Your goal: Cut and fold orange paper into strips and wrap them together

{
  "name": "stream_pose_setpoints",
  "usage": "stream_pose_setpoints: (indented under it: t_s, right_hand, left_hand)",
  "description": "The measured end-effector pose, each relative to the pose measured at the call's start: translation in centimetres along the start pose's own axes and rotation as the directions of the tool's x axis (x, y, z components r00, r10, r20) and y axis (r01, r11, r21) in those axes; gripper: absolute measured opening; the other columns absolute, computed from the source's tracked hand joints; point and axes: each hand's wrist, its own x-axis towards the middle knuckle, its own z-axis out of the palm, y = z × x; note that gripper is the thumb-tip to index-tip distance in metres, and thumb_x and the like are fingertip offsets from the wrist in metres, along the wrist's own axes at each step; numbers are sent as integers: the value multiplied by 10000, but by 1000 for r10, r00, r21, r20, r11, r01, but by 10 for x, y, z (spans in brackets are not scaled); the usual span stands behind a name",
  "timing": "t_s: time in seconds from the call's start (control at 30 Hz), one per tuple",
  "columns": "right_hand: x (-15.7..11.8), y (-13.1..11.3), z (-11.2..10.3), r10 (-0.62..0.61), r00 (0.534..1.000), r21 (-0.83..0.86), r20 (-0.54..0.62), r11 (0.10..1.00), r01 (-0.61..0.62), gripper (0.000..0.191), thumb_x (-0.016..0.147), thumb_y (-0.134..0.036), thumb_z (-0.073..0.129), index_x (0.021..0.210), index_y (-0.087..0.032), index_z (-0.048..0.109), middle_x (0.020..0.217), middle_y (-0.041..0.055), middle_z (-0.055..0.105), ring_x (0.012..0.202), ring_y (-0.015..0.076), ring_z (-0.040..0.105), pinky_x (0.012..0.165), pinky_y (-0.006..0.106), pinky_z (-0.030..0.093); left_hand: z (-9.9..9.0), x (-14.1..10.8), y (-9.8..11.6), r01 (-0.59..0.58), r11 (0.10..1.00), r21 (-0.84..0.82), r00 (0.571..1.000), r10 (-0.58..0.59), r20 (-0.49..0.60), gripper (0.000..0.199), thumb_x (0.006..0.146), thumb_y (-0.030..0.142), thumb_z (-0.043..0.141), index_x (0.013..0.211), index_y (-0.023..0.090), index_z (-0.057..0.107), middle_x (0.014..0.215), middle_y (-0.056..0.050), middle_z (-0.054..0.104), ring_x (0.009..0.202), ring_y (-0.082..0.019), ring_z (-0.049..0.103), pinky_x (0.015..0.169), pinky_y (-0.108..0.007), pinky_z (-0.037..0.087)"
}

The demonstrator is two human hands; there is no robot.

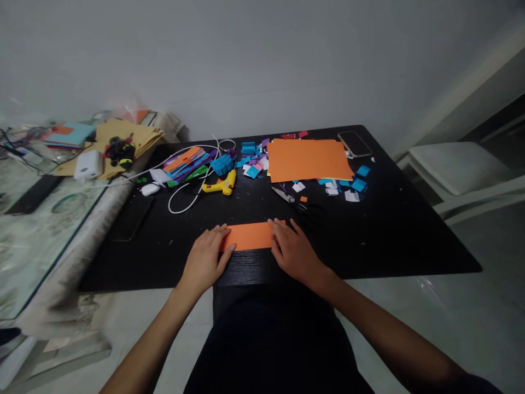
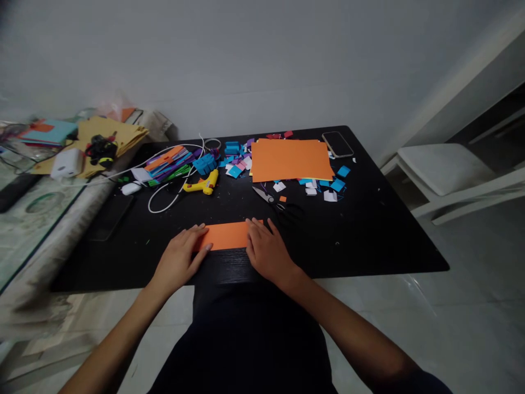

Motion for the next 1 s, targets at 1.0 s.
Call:
stream_pose_setpoints:
  t_s: [1.0]
  right_hand:
    - [32,35,-7,-113,993,1,-39,994,113,243,1033,-123,523,1087,-143,759,1052,129,706,982,269,619,902,440,530]
  left_hand:
    - [4,-12,-1,-47,990,-136,994,33,-102,250,1004,291,607,1242,231,649,1348,-111,669,1264,-313,609,1063,-530,495]
